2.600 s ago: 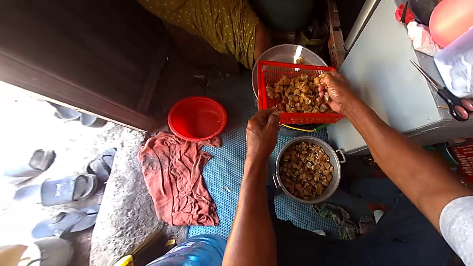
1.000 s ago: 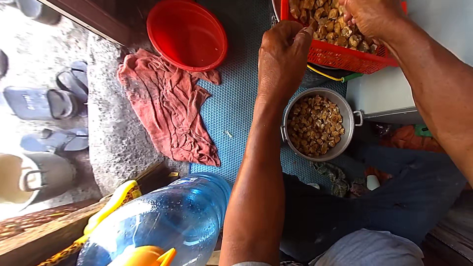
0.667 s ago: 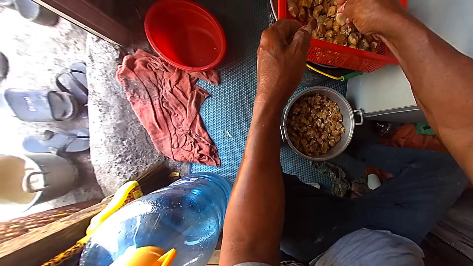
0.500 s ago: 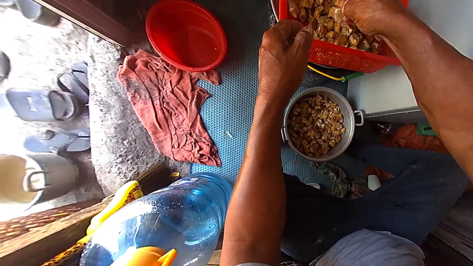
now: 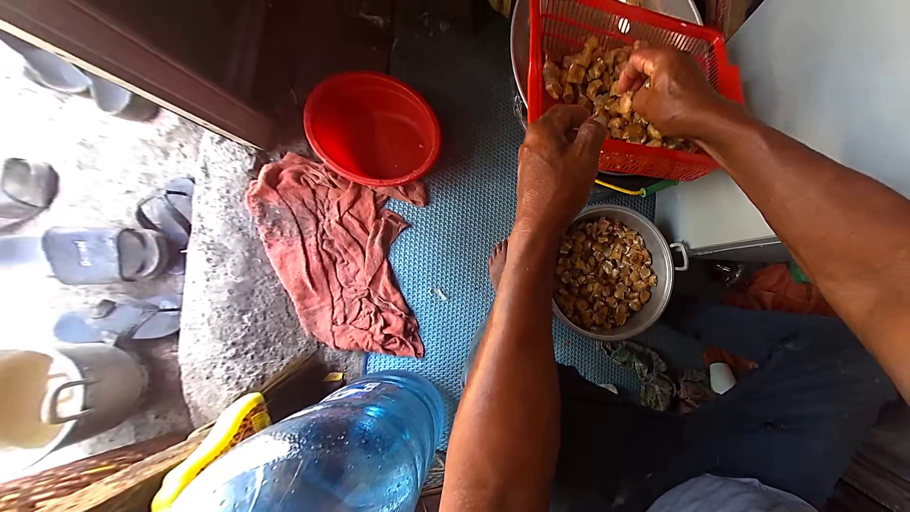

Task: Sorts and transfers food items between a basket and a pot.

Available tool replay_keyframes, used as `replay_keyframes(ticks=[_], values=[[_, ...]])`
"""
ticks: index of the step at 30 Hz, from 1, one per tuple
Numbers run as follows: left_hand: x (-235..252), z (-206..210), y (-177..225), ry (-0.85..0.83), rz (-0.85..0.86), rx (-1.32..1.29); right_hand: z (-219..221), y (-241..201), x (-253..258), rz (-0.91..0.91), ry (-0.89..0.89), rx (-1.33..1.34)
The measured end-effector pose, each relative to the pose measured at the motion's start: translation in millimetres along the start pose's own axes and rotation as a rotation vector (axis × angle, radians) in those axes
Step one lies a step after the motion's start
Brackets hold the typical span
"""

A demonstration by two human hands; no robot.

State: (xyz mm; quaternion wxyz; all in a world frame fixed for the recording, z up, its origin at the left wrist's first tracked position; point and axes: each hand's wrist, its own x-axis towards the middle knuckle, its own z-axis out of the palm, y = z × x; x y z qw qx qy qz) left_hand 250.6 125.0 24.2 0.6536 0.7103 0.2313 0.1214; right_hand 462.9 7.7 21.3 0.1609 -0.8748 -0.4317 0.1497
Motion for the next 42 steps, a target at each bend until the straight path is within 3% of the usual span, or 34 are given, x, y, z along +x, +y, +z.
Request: replay_keyframes(ticks=[7, 13, 16, 18, 19, 21, 24, 25, 30, 36, 39, 42], values=[[-2, 0, 0, 0.01, -0.028, 0.019, 9, 18, 1, -0.009, -0.152, -0.152], [0, -3, 1, -0.01, -0.022, 0.023, -10, 0, -10, 0.09, -0.114, -0.182], [-2, -4, 5, 0.027, -0.029, 0.037, -4, -16, -46, 0.093, 0.166, -0.13], [-3, -7, 6, 0.05, -0.01, 0.029, 22, -31, -86, -0.082, 0.393, -0.057], [-5, -8, 6, 0.057, 0.001, 0.021, 45, -39, -109, -0.172, 0.413, -0.009], [-8, -10, 4, 0.062, 0.003, 0.007, 106, -41, -141, -0.254, 0.201, 0.085], [-11, -11, -1, 0.065, -0.004, 0.017, 195, -6, -129, -0.076, -0.3, 0.13], [-12, -11, -4, 0.062, 0.007, 0.025, 218, 9, -116, -0.012, -0.368, 0.129], [-10, -13, -9, 0.066, 0.019, 0.045, 287, 23, -95, 0.155, -0.407, -0.047], [0, -5, -5, 0.027, 0.076, 0.008, 298, 4, -131, 0.103, -0.437, -0.017], [-3, -3, -2, 0.012, 0.037, 0.017, 287, 18, -148, 0.235, -0.409, 0.328], [-7, -5, -3, 0.01, 0.006, 0.055, 258, 35, -167, 0.633, -0.414, 1.083]])
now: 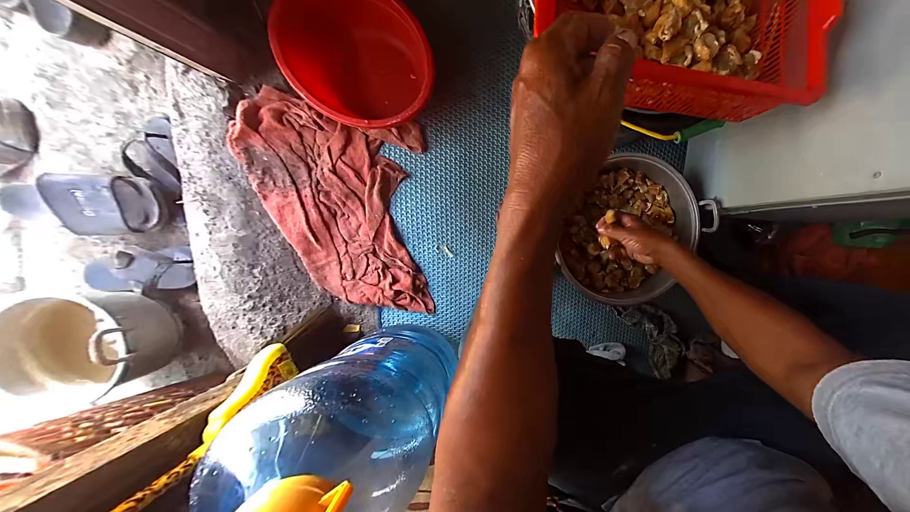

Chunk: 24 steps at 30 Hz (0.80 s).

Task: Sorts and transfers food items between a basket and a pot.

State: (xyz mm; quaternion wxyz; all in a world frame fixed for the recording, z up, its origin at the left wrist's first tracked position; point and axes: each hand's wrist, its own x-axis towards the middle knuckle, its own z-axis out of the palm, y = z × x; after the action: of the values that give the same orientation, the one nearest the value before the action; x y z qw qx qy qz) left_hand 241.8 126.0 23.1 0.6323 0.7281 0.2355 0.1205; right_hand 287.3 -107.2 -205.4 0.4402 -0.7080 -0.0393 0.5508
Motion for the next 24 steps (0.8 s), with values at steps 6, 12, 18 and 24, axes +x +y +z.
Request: replay_keyframes(ticks=[6, 12, 18, 24], values=[[0, 2, 4, -0.004, -0.02, 0.04, -40, 1, -76, -0.038, -0.201, 0.615], [0, 11, 9, -0.003, -0.046, 0.06, -42, 2, -103, -0.116, -0.185, 0.76], [-4, 12, 10, -0.017, -0.032, 0.056, -34, -20, -128, -0.125, -0.121, 0.741], [-4, 3, 7, -0.006, -0.031, 0.021, -50, -127, -143, -0.487, -0.174, 0.554]])
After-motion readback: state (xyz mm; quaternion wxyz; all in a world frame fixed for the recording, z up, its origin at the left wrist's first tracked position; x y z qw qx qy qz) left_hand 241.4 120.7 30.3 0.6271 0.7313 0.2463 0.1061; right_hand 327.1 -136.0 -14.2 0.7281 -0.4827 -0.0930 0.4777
